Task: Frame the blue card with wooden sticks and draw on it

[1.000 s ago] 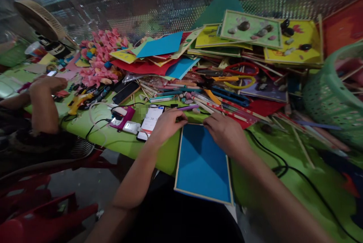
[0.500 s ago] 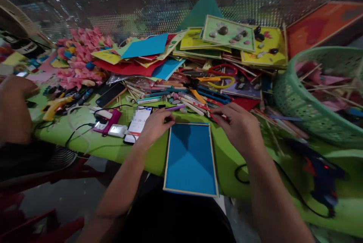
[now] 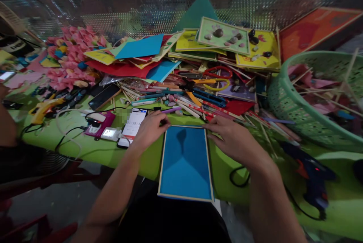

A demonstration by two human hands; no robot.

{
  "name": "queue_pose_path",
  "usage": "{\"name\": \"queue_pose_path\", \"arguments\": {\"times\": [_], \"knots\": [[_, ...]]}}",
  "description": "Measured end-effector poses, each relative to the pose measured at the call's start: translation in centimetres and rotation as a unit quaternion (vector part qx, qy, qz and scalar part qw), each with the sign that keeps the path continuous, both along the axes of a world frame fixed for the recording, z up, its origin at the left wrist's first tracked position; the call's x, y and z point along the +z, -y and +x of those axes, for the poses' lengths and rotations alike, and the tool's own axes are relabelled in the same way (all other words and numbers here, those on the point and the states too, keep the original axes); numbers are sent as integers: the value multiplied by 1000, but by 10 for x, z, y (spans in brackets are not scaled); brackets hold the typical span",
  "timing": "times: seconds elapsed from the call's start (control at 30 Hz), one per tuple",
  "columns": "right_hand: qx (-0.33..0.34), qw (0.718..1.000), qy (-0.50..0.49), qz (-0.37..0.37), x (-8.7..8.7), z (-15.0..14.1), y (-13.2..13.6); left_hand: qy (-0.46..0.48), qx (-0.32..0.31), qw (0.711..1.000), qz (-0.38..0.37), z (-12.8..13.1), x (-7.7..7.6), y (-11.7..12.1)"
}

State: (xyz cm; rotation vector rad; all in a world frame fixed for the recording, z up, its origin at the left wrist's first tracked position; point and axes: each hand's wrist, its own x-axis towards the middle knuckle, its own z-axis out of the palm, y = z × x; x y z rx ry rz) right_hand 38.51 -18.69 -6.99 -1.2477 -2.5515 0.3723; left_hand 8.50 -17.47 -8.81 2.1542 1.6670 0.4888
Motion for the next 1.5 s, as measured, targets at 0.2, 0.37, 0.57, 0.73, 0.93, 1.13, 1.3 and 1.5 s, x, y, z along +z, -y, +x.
{"name": "queue_pose_path", "arguments": {"times": [0.2, 0.37, 0.57, 0.73, 0.93, 1.13, 1.3, 1.5], "knots": [[13, 998, 39, -57, 11, -6, 4, -1, 3, 1000, -5, 1, 2, 0], [19, 996, 57, -64, 9, -6, 7, 0, 2, 1000, -5, 1, 2, 0], [21, 996, 70, -49, 3, -7, 7, 2, 1, 1000, -1, 1, 0, 0], [11, 995, 85, -44, 0, -6, 7, 7, -1, 1000, 2, 0, -1, -1], [-30, 993, 91, -62, -6, -5, 9, 18, 4, 1000, -5, 2, 1, 0], [-21, 995, 82, -57, -10, -2, 8, 47, 23, 999, -8, -2, 1, 0], [9, 1000, 12, -13, -15, -2, 6, 47, 39, 998, -7, -4, -1, -2], [40, 999, -16, 10, -20, -19, 5, 16, 20, 1000, -12, 1, -3, -1]]}}
